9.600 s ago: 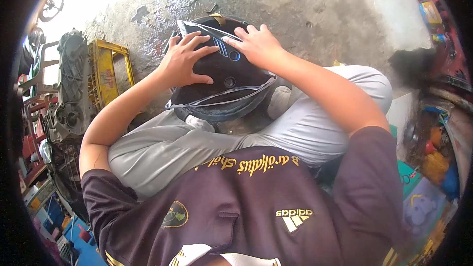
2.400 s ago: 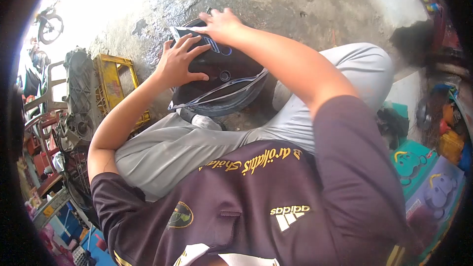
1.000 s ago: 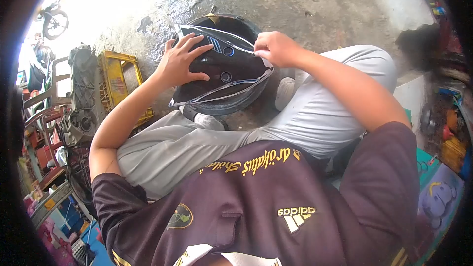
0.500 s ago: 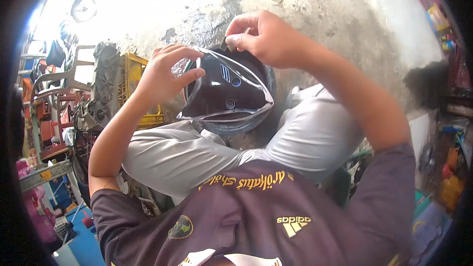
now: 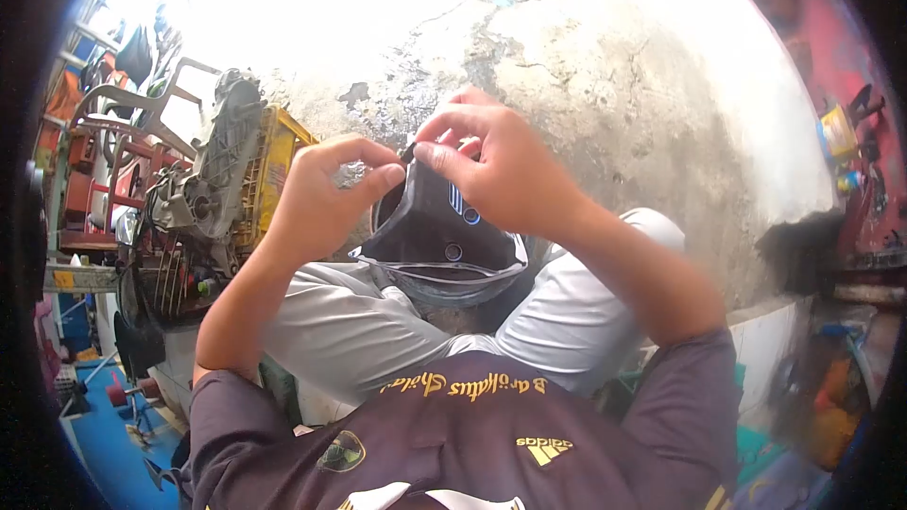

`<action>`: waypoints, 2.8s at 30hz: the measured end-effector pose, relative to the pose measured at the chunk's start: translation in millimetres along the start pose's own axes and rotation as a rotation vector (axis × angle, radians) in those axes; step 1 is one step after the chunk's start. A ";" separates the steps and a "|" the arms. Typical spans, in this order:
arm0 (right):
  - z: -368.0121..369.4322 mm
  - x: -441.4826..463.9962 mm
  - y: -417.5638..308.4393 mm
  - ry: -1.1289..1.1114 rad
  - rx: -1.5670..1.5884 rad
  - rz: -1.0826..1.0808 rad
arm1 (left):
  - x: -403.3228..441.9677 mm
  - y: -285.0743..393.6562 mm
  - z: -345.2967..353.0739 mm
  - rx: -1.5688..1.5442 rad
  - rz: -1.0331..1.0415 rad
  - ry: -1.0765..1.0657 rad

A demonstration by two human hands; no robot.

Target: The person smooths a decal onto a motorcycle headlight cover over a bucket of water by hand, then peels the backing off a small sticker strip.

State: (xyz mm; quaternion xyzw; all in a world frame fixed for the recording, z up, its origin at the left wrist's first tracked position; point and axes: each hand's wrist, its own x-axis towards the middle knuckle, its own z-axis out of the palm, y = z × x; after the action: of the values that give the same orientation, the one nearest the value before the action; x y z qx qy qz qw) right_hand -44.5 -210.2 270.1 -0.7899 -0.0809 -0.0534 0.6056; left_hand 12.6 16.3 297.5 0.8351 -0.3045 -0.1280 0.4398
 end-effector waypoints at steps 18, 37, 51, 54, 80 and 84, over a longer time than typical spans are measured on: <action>4.4 11.5 36.2 0.093 0.113 0.052 | 36.2 -37.3 11.5 0.204 0.159 0.179; 6.1 1.5 48.6 0.097 0.435 0.290 | 43.0 -48.0 12.7 0.296 0.442 0.119; 6.7 2.9 59.2 -0.048 0.360 0.392 | 42.9 -54.0 10.5 0.314 0.452 0.094; 2.6 1.4 59.1 -0.118 0.316 0.426 | 40.2 -52.0 10.1 0.326 0.466 0.059; 8.7 0.1 44.6 0.036 -0.099 -0.079 | 34.9 -49.8 7.2 -0.044 0.062 -0.157; 7.7 1.1 46.7 0.031 -0.085 -0.113 | 35.3 -50.2 5.6 -0.105 0.014 -0.189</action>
State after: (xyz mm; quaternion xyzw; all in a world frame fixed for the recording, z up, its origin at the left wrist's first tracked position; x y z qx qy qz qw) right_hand -34.6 -214.6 224.0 -0.8081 -0.1136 -0.1033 0.5686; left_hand 57.3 12.2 255.4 0.7932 -0.3431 -0.2187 0.4531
